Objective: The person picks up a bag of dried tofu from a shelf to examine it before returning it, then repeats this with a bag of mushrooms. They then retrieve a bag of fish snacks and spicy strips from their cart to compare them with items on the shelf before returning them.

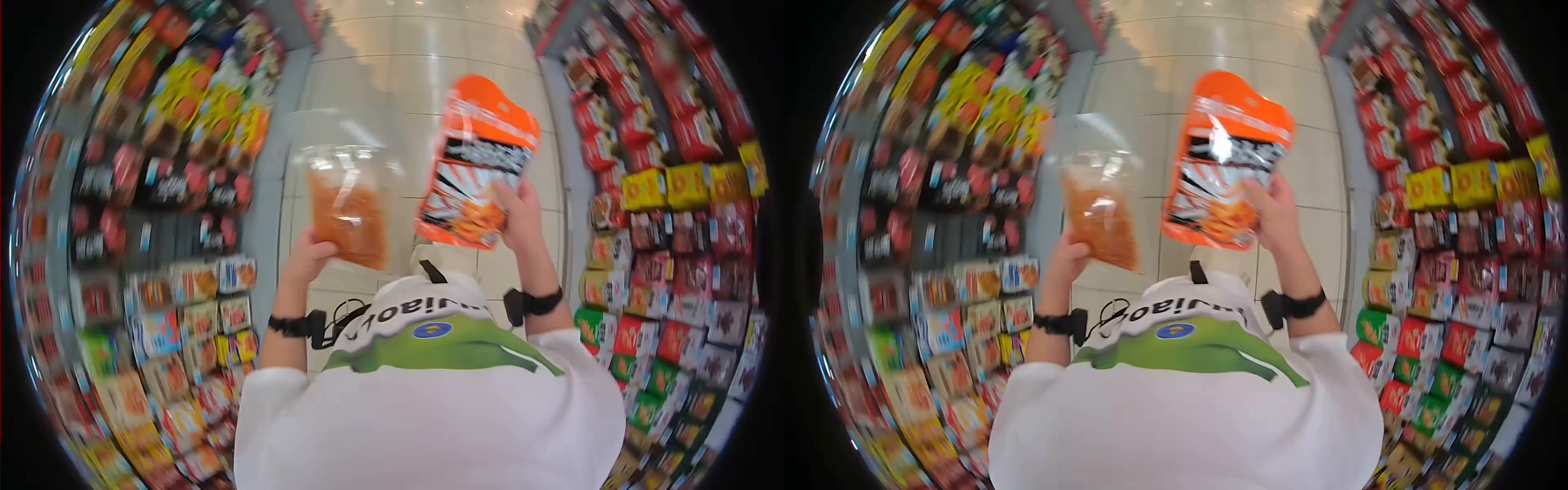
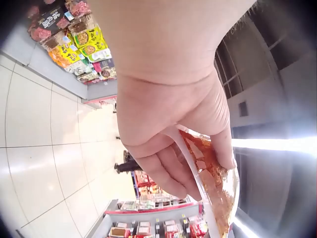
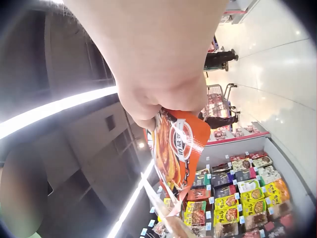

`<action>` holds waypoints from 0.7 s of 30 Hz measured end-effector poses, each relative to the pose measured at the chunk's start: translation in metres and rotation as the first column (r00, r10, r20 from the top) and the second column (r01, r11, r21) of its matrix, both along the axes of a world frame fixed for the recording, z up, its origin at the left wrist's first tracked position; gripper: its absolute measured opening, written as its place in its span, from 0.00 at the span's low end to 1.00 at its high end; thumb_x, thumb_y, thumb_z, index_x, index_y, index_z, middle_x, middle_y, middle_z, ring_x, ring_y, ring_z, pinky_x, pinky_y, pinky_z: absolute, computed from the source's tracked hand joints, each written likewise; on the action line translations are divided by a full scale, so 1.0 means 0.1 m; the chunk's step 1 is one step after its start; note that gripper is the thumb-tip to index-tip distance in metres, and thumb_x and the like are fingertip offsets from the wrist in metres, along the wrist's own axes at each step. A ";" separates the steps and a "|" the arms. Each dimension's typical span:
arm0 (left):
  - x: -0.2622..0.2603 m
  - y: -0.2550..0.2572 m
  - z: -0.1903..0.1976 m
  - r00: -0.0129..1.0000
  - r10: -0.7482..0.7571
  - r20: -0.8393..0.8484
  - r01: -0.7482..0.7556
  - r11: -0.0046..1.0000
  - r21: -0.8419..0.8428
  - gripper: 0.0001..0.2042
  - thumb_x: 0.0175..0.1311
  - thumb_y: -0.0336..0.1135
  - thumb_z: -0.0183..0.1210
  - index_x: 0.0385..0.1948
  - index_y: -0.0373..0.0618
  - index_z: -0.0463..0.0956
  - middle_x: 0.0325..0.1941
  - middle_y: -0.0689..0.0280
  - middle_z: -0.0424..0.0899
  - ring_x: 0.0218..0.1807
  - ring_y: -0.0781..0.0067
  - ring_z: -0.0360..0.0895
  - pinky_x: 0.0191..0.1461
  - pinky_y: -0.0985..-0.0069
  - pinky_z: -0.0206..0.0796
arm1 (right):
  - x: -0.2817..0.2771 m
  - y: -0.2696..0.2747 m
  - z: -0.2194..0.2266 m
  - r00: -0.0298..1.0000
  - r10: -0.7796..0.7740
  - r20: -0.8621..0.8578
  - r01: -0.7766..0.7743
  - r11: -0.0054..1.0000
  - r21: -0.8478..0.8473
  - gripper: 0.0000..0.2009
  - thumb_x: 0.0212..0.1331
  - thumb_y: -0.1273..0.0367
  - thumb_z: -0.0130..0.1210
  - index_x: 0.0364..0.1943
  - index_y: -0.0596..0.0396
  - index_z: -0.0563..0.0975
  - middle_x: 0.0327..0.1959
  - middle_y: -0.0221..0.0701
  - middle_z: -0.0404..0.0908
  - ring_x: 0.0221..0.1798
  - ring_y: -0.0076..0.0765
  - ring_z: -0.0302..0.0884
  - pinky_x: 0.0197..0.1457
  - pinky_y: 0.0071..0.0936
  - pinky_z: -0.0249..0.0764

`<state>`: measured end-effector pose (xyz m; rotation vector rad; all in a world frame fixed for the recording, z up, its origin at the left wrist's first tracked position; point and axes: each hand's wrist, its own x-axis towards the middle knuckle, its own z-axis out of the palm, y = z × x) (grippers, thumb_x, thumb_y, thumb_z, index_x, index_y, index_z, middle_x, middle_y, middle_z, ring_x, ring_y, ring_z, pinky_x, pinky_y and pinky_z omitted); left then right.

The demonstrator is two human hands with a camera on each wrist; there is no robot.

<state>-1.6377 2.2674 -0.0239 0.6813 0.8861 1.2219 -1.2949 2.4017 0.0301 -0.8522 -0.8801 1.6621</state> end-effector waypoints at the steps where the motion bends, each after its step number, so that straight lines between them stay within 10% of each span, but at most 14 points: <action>1: -0.14 0.17 0.02 0.998 0.056 0.039 -0.057 0.998 0.024 0.29 0.49 0.29 0.65 0.56 0.37 0.67 0.53 0.63 0.78 0.54 0.69 0.75 0.59 0.69 0.67 | -0.11 0.23 0.00 0.996 0.052 -0.074 -0.049 0.998 0.046 0.16 0.59 0.74 0.55 0.51 0.59 0.70 0.48 0.33 0.78 0.47 0.24 0.77 0.51 0.26 0.75; 11: -1.02 2.49 -0.01 0.989 0.023 0.149 -0.038 0.995 0.096 0.34 0.47 0.31 0.69 0.58 0.38 0.64 0.57 0.62 0.75 0.59 0.62 0.72 0.64 0.63 0.62 | -0.80 2.31 0.26 0.997 0.030 0.074 -0.035 0.997 0.065 0.16 0.59 0.76 0.55 0.51 0.60 0.71 0.46 0.32 0.81 0.44 0.22 0.79 0.50 0.23 0.75; 21: -1.59 5.51 -0.22 0.937 -0.316 0.152 0.301 0.946 0.117 0.36 0.46 0.36 0.72 0.59 0.40 0.64 0.59 0.63 0.74 0.61 0.63 0.70 0.65 0.63 0.61 | -1.01 3.55 0.14 0.847 -0.521 0.106 0.520 0.853 0.041 0.15 0.56 0.78 0.56 0.48 0.62 0.73 0.45 0.32 0.81 0.43 0.24 0.79 0.49 0.25 0.76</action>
